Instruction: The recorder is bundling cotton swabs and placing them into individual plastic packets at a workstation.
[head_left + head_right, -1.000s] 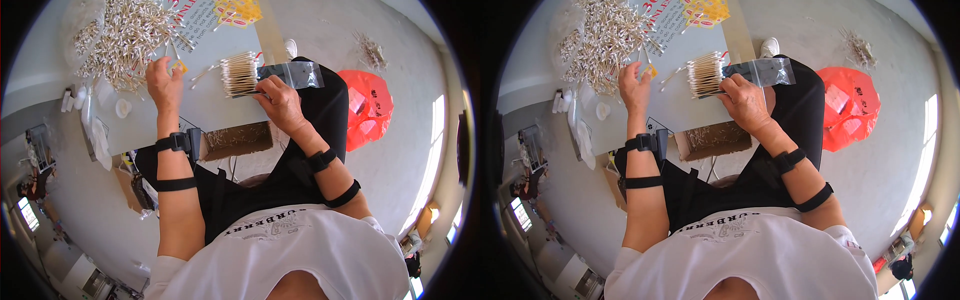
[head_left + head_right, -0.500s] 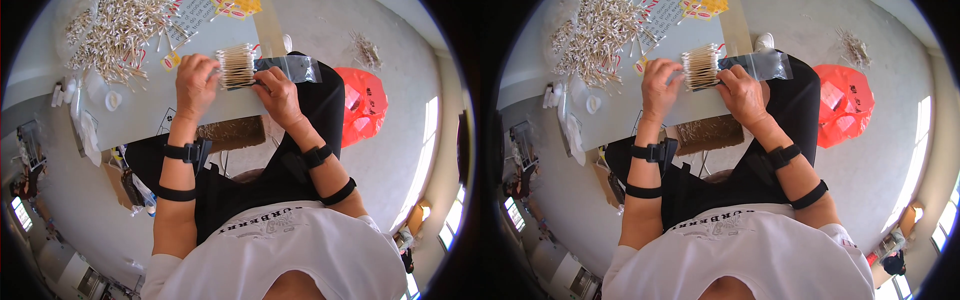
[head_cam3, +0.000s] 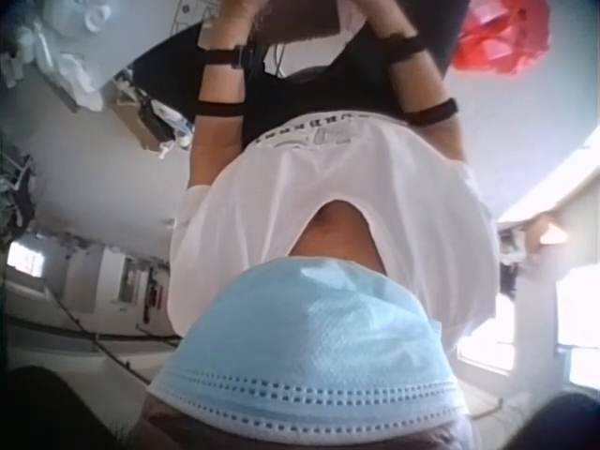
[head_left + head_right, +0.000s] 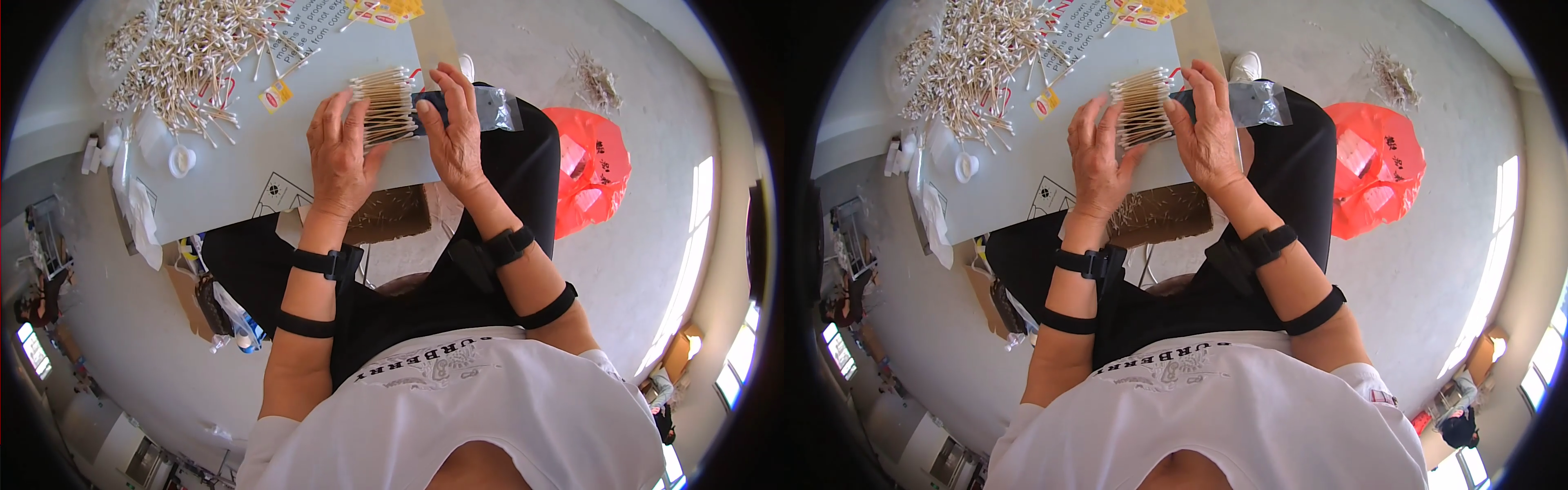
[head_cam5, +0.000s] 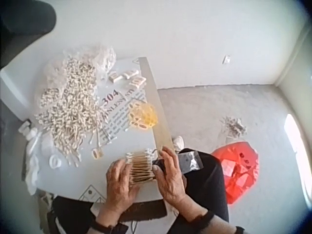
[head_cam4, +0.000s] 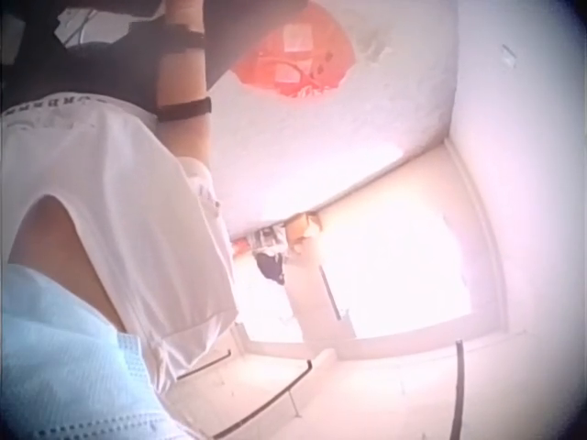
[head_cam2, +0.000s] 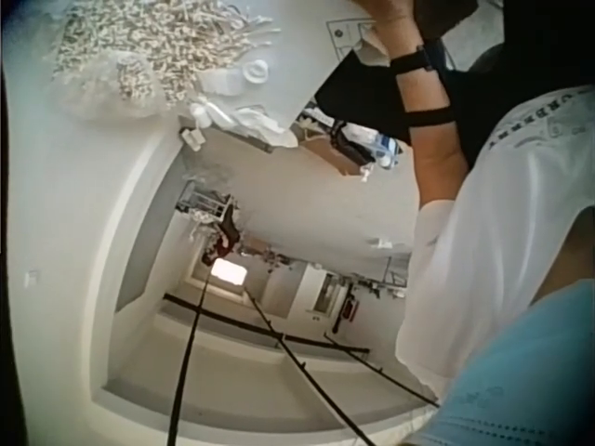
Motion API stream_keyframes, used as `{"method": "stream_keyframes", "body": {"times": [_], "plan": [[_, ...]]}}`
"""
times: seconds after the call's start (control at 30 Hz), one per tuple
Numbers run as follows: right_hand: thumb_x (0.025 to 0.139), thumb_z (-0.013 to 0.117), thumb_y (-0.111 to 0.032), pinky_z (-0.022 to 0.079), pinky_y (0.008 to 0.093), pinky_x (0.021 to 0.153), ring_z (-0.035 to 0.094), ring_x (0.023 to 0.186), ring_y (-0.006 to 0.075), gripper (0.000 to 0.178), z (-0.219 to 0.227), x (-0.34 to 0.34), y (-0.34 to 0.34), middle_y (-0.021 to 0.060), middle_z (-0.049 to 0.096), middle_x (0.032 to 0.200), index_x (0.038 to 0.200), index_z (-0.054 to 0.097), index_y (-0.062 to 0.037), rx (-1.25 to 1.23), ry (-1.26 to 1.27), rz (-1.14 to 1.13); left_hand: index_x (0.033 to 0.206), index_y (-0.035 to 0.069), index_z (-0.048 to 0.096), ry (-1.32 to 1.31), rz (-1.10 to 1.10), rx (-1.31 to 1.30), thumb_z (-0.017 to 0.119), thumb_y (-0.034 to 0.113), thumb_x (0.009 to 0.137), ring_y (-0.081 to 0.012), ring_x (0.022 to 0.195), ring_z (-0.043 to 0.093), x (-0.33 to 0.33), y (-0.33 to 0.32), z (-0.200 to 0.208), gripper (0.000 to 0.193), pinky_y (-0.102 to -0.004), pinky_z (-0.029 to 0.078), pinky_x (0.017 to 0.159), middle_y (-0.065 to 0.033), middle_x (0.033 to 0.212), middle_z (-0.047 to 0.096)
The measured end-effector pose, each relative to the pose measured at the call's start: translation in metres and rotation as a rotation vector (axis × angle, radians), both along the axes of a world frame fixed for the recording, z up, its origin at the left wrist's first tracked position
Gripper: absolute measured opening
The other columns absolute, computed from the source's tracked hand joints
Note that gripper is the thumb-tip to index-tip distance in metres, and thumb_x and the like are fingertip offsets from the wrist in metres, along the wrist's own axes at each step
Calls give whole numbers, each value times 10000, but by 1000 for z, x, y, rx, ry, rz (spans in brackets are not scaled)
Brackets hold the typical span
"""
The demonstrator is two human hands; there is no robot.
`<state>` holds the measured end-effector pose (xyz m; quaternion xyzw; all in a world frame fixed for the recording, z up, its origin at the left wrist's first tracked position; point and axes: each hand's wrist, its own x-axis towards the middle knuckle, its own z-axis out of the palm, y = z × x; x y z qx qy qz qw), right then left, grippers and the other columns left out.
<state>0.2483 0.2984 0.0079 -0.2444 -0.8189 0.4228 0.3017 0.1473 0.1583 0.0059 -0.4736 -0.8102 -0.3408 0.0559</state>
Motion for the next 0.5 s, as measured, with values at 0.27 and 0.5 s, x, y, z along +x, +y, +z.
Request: {"method": "stream_keyframes", "body": {"times": [0.27, 0.5], "plan": [[982, 502, -246, 244, 471, 1150, 387, 1344, 390, 365, -29, -51, -2, 199, 482, 1394, 1278, 559, -40, 355, -116, -32, 1458, 21, 317, 131, 68, -306, 583, 232, 908, -421, 1427, 229, -2, 27, -22, 646, -544, 193, 1148, -264, 1516, 263], [975, 493, -275, 235, 493, 1149, 396, 1328, 395, 428, -35, -64, -25, 233, 501, 1350, 1261, 522, 41, 269, -55, 72, 1494, 49, 286, 116, 39, -398, 453, 304, 955, -287, 1472, 182, -19, 19, -32, 619, -518, 114, 1178, -148, 1570, 239]]}}
